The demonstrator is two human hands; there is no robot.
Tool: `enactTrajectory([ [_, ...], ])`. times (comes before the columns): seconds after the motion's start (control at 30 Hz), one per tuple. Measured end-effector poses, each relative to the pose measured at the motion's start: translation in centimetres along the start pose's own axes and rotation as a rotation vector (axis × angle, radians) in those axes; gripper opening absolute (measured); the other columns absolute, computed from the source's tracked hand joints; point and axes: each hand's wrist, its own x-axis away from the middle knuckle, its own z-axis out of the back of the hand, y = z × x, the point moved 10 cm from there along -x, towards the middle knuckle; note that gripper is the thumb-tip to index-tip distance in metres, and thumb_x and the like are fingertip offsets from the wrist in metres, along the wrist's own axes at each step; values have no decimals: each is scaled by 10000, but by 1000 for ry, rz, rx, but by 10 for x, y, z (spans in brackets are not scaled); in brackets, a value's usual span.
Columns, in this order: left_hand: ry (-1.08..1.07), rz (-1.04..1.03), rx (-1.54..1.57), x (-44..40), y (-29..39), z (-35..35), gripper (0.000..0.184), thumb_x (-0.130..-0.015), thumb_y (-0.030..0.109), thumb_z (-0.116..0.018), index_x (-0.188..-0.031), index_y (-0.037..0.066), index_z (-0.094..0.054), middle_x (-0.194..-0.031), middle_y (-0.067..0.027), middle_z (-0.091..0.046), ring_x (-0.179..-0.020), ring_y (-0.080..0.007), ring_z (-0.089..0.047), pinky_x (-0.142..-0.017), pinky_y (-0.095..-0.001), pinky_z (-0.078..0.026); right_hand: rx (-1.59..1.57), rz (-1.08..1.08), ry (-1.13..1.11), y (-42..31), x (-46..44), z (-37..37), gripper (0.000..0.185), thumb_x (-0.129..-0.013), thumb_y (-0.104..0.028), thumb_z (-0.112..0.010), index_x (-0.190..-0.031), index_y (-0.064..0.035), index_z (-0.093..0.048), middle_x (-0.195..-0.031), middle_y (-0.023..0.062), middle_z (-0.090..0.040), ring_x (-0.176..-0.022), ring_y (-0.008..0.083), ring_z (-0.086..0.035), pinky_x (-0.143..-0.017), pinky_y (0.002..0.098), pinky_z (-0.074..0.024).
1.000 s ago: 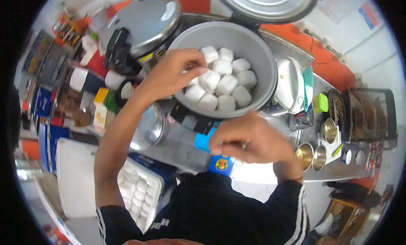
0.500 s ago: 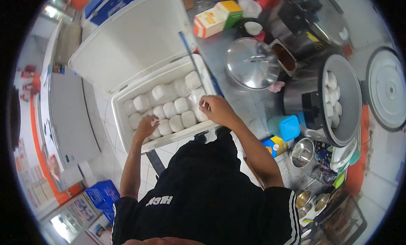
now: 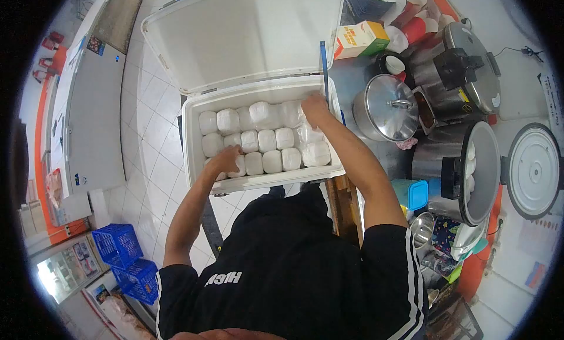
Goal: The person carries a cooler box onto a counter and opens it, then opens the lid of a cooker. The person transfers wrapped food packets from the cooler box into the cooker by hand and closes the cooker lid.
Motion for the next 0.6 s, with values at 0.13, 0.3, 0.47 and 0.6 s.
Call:
enactTrajectory([
  [0.13, -35, 3, -191, 5, 7, 4, 566, -587, 108, -697, -1116, -17, -541, -1157, -236, -520, -1073, -424, -514, -900, -518, -433, -19, -12, -74, -1, 11, 6, 504, -474, -219, -879, -919, -45, -718, -1040, 135, -657, -1056, 338, -566, -838, 414, -511],
  [0.3, 108, -74, -156, 18, 17, 1, 601, -577, 112, -717, -1144, 33, -534, -1142, -206, -524, -1070, -402, -520, -891, -512, -431, -425, 354, -258, -33, 31, 17, 605, -466, -371, -877, -869, 40, -690, -916, 196, -684, -883, 332, -645, -785, 395, -516],
  [0.47, 73, -156, -12, 15, 8, -3, 585, -568, 109, -723, -1107, 58, -501, -1060, -206, -571, -1035, -395, -534, -900, -503, -418, -371, 306, -606, -46, 47, -79, 792, -482, -539, -830, -980, 59, -682, -988, 197, -683, -881, 311, -659, -792, 356, -508],
  [0.6, 73, 12, 7, 14, 6, 16, 627, -515, 167, -733, -1077, -9, -516, -1058, -215, -585, -1057, -404, -533, -879, -518, -444, -649, 236, -703, -54, 69, -62, 733, -506, -476, -853, -1063, -28, -687, -1093, 152, -660, -943, 293, -640, -809, 380, -504],
])
